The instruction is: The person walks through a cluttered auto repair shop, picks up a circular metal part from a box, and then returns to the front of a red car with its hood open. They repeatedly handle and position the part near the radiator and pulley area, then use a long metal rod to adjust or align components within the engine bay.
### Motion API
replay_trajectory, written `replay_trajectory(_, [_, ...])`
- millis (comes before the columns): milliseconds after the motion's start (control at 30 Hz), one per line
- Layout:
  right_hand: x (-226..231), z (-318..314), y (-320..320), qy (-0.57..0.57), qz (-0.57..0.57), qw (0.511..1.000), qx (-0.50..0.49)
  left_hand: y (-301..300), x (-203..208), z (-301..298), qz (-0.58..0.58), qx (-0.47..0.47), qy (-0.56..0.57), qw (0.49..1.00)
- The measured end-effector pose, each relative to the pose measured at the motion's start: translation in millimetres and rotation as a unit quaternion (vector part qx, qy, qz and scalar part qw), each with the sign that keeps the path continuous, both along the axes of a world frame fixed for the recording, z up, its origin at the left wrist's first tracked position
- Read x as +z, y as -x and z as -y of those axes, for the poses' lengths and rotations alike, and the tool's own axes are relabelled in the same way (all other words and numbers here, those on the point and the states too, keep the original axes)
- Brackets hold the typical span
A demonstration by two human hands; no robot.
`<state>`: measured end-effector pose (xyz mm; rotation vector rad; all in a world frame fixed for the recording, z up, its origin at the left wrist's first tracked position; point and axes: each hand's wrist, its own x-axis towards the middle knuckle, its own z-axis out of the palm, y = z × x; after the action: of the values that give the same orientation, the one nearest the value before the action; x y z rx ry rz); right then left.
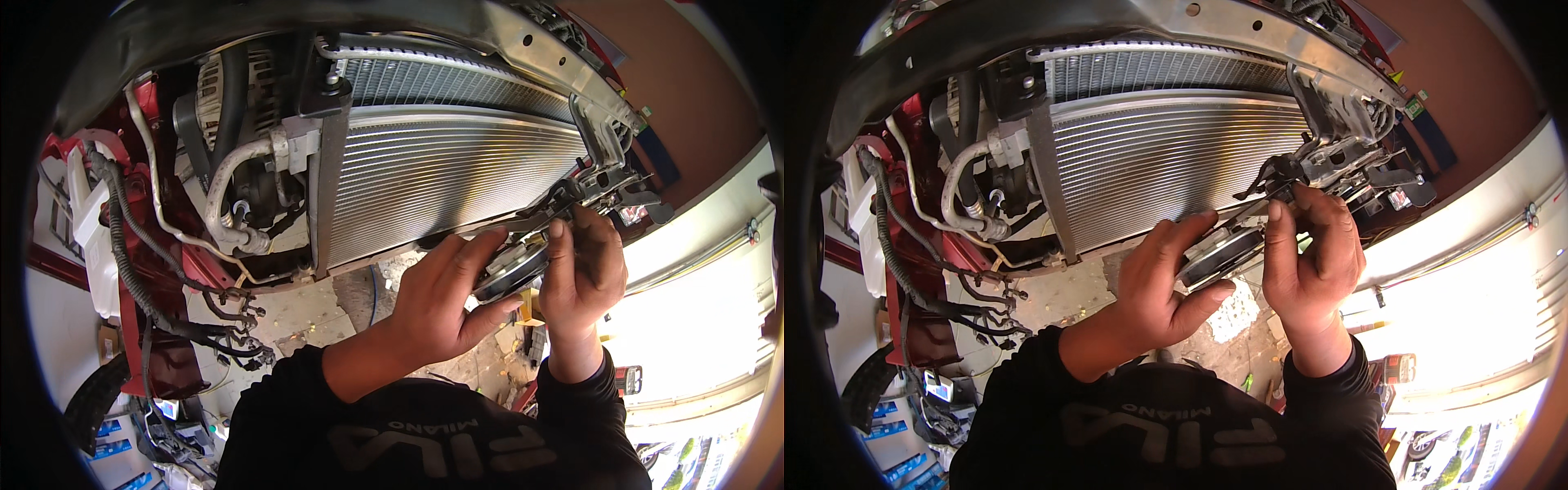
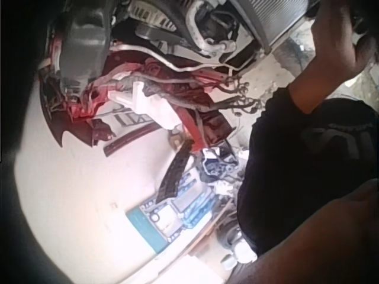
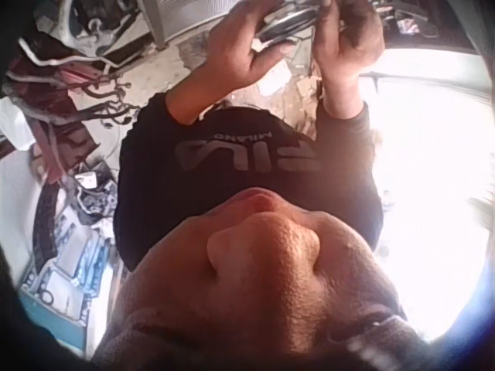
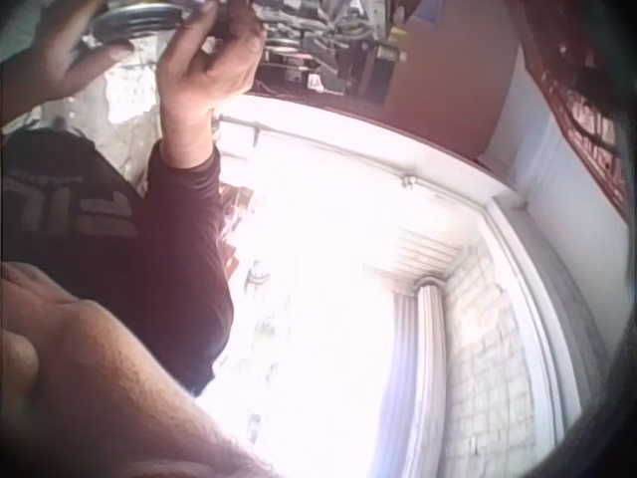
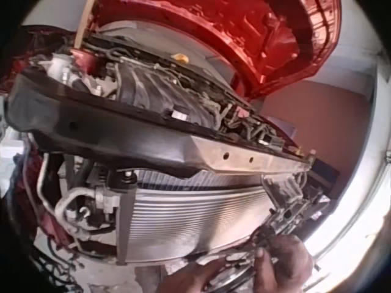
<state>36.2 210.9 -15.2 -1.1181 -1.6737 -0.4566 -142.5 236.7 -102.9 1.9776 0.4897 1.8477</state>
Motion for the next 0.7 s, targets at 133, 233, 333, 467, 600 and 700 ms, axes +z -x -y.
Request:
replay_trajectory(133, [3.7, 4.4, 3.3, 0.004, 0.020, 0.999, -0.028, 3.1, 6.2, -10.3, 0.011, 0.022, -0.067, 0.997])
replay_trajectory(233, [5.4, 5.0, 3.6, 0.003, 0.039, 0.999, -0.037, 10.8, 10.9, -6.9, -0.031, 0.011, -0.026, 0.999])
replay_trajectory(333, [3.2, 4.7, 4.3, 0.010, 0.016, 1.000, -0.024, 17.6, 16.5, -7.4, -0.050, 0.009, -0.044, 0.998])
replay_trajectory(467, [0.2, 7.0, 7.7, 0.030, -0.036, 0.999, -0.007, 26.0, 25.2, -7.1, -0.075, 0.009, -0.042, 0.996])
replay_trajectory(600, [2.4, 11.7, 12.6, 0.058, -0.065, 0.996, -0.006, 35.1, 32.9, -0.2, -0.125, 0.021, -0.036, 0.991])
replay_trajectory(700, [5.2, 12.9, 15.5, 0.068, -0.081, 0.994, 0.002, 34.7, 38.0, 0.8, -0.129, 0.033, -0.043, 0.990])
